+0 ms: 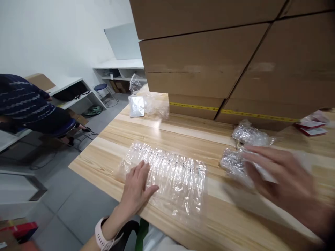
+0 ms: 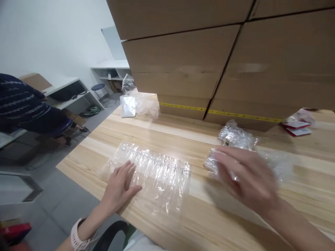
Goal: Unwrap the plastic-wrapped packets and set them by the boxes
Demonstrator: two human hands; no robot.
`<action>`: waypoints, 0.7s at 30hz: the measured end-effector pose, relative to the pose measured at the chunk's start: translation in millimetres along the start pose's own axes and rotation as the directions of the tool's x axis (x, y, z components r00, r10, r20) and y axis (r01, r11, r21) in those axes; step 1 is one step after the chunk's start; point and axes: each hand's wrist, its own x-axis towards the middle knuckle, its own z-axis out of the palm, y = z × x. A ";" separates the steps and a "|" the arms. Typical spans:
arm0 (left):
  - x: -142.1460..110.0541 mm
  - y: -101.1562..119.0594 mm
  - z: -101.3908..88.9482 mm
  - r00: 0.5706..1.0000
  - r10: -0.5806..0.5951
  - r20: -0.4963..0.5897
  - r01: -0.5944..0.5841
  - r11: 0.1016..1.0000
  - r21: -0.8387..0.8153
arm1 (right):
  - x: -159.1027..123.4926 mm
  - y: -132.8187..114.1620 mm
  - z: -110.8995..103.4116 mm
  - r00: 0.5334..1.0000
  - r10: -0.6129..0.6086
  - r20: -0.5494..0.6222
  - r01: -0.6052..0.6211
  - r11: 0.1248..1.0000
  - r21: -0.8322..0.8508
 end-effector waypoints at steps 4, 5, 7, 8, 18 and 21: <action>5.6 -10.9 -11.2 0.965 -0.218 0.149 0.220 0.975 0.000 | 45.7 -25.5 100.6 0.952 -0.156 0.265 0.080 0.957 0.279; 7.9 -13.8 -14.5 0.949 -0.228 0.218 0.239 0.971 -0.024 | 51.7 -31.7 121.0 0.938 -0.151 0.313 0.041 0.942 0.333; 16.1 -21.9 -23.4 0.928 -0.217 0.303 0.246 0.968 -0.059 | 57.6 -45.5 152.7 0.920 -0.121 0.371 -0.053 0.903 0.427; 22.9 -27.6 -29.6 0.926 -0.225 0.303 0.254 0.965 -0.059 | 57.9 -53.0 164.2 0.920 -0.103 0.379 -0.094 0.879 0.467; 228.7 -90.3 -104.4 0.803 -0.344 -0.487 0.452 0.884 0.122 | 31.9 -104.3 206.5 0.909 0.172 0.380 -0.370 0.752 0.545; 303.8 -84.2 -88.2 0.739 -0.362 -0.568 0.368 0.923 -0.110 | 27.7 -103.2 212.3 0.882 0.212 0.422 -0.432 0.722 0.540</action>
